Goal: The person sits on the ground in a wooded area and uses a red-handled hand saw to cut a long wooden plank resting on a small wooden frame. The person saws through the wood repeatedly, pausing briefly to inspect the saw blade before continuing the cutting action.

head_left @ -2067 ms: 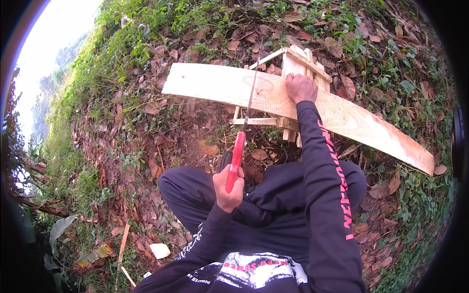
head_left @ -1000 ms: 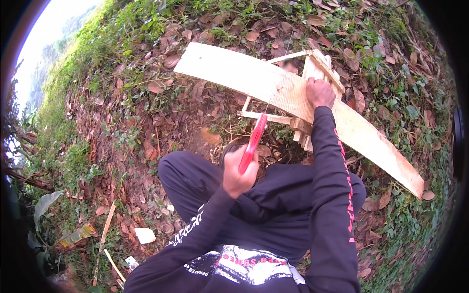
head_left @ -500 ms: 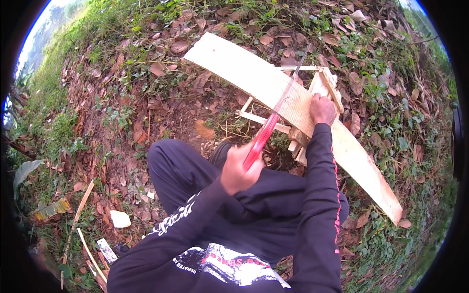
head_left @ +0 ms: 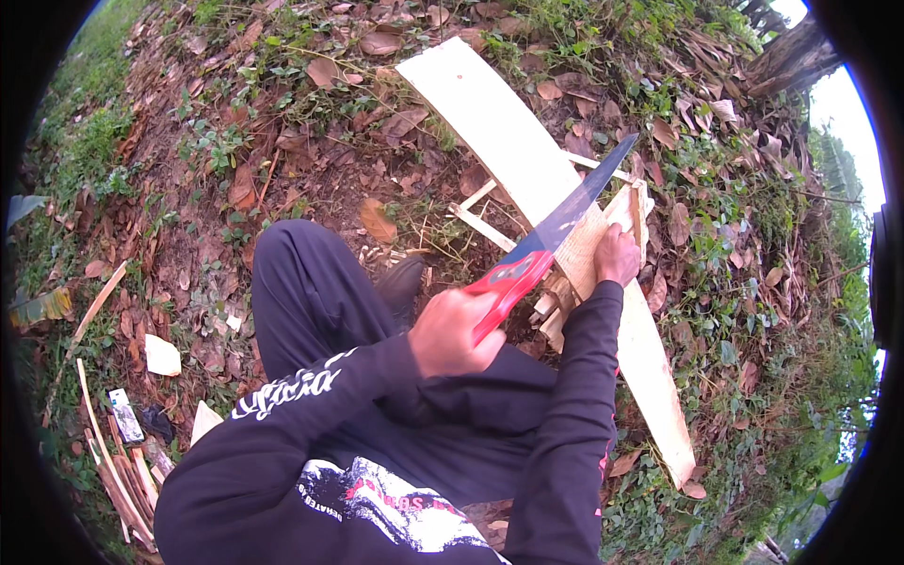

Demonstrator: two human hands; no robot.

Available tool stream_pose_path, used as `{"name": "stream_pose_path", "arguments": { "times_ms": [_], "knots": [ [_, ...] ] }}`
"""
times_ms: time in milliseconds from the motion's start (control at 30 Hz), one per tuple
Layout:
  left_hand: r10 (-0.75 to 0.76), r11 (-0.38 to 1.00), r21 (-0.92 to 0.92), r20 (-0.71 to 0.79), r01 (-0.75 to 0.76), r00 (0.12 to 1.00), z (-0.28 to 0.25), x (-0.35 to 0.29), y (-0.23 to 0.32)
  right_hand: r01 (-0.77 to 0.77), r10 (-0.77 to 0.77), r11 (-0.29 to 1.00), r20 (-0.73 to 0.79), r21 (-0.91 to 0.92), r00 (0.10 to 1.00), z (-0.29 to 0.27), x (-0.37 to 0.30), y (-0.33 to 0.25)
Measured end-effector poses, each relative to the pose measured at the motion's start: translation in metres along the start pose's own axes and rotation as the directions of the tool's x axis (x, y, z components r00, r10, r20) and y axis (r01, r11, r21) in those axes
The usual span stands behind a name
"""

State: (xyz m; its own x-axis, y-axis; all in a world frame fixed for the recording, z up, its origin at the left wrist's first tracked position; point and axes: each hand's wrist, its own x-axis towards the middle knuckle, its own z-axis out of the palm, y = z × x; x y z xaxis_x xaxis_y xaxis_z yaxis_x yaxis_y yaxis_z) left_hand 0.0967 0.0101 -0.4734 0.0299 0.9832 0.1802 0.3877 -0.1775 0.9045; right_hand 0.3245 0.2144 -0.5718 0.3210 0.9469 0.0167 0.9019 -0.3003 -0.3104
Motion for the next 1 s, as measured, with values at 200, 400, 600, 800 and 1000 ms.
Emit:
{"name": "stream_pose_path", "arguments": {
  "times_ms": [200, 400, 600, 800, 1000],
  "knots": [
    [0.002, 1.000, -0.003, 0.003, -0.002, 1.000, -0.010, -0.023, 0.004, 0.153, -0.150, 0.973, 0.030, -0.173, 0.988, -0.005, -0.005, 0.004],
    [-0.043, 0.998, -0.044, 0.015, 0.043, 0.999, 0.006, 0.024, -0.009, 0.145, -0.140, 0.971, 0.039, -0.192, 0.989, -0.011, -0.005, -0.007],
    [-0.086, 0.988, -0.123, 0.087, 0.096, 0.992, -0.023, -0.034, -0.002, 0.092, -0.087, 0.988, 0.040, -0.125, 0.995, -0.017, -0.009, -0.012],
    [-0.041, 0.998, -0.043, 0.018, 0.042, 0.999, 0.002, 0.017, -0.009, 0.116, -0.112, 0.984, 0.033, -0.133, 0.993, -0.001, 0.000, 0.003],
    [-0.083, 0.989, -0.117, 0.066, 0.090, 0.994, -0.023, -0.022, 0.002, -0.019, 0.020, 1.000, 0.017, -0.023, 1.000, -0.010, -0.003, -0.006]
  ]
}}
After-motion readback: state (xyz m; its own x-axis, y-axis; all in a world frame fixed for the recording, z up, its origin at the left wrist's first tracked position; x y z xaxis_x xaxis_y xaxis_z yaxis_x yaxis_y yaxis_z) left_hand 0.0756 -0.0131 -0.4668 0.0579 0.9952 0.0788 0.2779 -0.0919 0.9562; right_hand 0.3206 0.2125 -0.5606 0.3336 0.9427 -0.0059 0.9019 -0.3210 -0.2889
